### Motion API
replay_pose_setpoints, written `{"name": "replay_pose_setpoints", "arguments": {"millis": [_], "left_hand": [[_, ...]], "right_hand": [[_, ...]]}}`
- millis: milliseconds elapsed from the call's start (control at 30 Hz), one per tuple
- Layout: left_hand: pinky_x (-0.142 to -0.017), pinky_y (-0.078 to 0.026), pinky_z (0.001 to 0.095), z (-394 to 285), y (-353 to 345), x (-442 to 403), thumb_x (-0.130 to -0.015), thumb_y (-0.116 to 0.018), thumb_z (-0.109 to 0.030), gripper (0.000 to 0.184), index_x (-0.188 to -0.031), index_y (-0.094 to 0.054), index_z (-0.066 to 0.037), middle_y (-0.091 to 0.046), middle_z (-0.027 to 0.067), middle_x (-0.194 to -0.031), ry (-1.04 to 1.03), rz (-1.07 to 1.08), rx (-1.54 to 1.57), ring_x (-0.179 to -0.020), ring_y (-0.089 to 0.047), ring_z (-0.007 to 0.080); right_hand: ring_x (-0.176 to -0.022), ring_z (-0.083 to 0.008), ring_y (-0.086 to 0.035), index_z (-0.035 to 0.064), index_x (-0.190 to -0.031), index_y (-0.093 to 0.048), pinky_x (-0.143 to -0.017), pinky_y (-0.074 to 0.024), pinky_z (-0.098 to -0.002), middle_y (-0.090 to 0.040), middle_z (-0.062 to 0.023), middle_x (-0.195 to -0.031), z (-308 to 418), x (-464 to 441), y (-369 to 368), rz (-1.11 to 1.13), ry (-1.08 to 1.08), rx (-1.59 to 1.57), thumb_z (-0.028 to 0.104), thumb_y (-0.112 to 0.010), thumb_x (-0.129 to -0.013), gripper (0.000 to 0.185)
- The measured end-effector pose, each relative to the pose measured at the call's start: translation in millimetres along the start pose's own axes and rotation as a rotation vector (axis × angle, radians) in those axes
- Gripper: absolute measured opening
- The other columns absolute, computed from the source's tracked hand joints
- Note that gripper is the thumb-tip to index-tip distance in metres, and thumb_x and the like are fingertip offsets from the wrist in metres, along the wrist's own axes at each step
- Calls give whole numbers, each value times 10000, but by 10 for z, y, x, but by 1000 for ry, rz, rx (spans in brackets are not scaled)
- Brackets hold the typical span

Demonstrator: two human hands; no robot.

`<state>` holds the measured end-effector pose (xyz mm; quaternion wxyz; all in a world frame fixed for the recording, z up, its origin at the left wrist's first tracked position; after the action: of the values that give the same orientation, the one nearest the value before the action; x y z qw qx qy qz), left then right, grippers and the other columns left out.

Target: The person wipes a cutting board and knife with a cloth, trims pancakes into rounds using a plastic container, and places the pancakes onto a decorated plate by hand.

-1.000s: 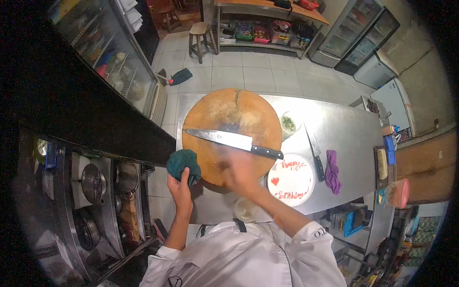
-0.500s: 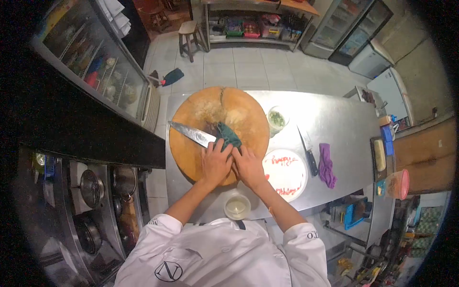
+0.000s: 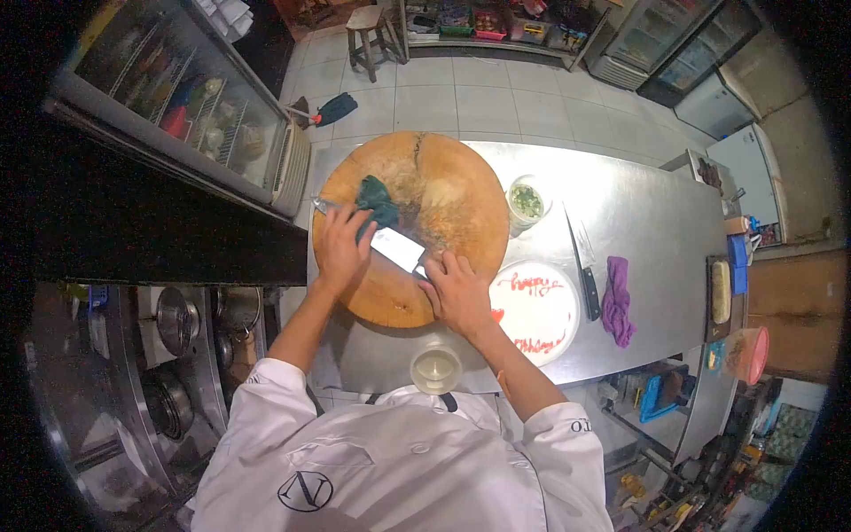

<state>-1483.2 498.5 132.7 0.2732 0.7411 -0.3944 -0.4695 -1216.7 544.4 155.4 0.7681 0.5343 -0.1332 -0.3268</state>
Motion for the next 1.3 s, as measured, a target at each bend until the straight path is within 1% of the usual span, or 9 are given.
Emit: {"name": "replay_pose_setpoints", "arguments": {"millis": [367,467,567,633,733,867,1033,1133,1300], "left_hand": [[-938,-531,556,687,194,-267,-1016,-770,-189,231,-1197,-756,-47,-675,174,-1193,164,-71,-245,-1080,-632,437],[-952,-520,566,867,259,-306,-1039,-746,-185,261,-1196,-714,21,-653,228,-1164,446,-294,-197,-1085,-637,487],[-962,-519,543,547,521,-280,-1052,-729,-175,260,-1192,-696,41,-642,233,-1157,444,-545,-40,-1100,-647,481],[-966,-520,533,45,603,-171,-1063,-718,-162,242,-1191,-692,41,-634,237,-1172,339,-454,84,-1114,-656,467],[-1009,-522,532,-741,379,62,-1044,-736,-138,225,-1213,-697,7,-635,237,-1236,213,-189,318,-1129,-654,459],[-1041,-525,519,-1129,-8,247,-1008,-759,-106,240,-1228,-705,-26,-640,220,-1283,107,30,461,-1173,-639,452],[-1021,-535,508,-1051,-183,225,-939,-771,-32,290,-1223,-711,-27,-656,205,-1279,-41,102,360,-1192,-618,439],[-953,-544,509,-895,-234,0,-906,-779,-15,258,-1156,-715,-18,-694,178,-1188,9,32,359,-1102,-635,425],[-939,-542,502,-684,-421,-168,-887,-787,-9,319,-1195,-711,-38,-686,165,-1164,-27,39,264,-1078,-626,426]], "right_hand": [[-1174,-321,-643,139,-1291,-685,-864,-537,-491,-649,-107,-1257,-1,53,-48,-12,-41,68,376,-710,-1065,328],[-1031,-353,-689,120,-1263,-683,-807,-544,-500,-690,-112,-1099,6,145,39,-221,-5,69,379,-672,-1098,308],[-817,-357,-725,62,-1212,-657,-705,-559,-485,-725,-147,-946,-154,230,128,68,-301,-196,396,-555,-1180,351],[-605,-284,-640,25,-1128,-644,-617,-525,-421,-642,-105,-725,-230,253,117,5,-409,-757,423,-446,-1232,457],[-633,-198,-621,6,-1054,-628,-608,-503,-377,-633,-77,-745,-269,218,80,173,-654,-1175,447,-400,-1246,532],[-638,-142,-603,-1,-1016,-623,-604,-495,-348,-622,-58,-751,-256,271,-14,243,-679,-1024,444,-403,-1248,548],[-733,-514,-694,-55,-1012,-654,-703,-541,-589,-717,-305,-847,-193,271,-52,52,-422,-489,348,-371,-1245,545],[-894,-631,-656,-72,-1055,-671,-811,-507,-687,-695,-395,-943,-59,280,-8,61,-439,-404,308,-362,-1237,523],[-803,-591,-641,-55,-983,-649,-727,-478,-649,-665,-349,-820,-41,263,39,58,-381,-367,321,-361,-1240,538]]}}
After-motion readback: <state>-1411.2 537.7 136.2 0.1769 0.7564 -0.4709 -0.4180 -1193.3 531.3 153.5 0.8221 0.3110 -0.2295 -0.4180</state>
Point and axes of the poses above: each hand's wrist, its own x-axis away from the middle knuckle, its own y-axis out of the back of the hand, z = x × y, the point moved 2 cm from there along -x, towards the middle knuckle
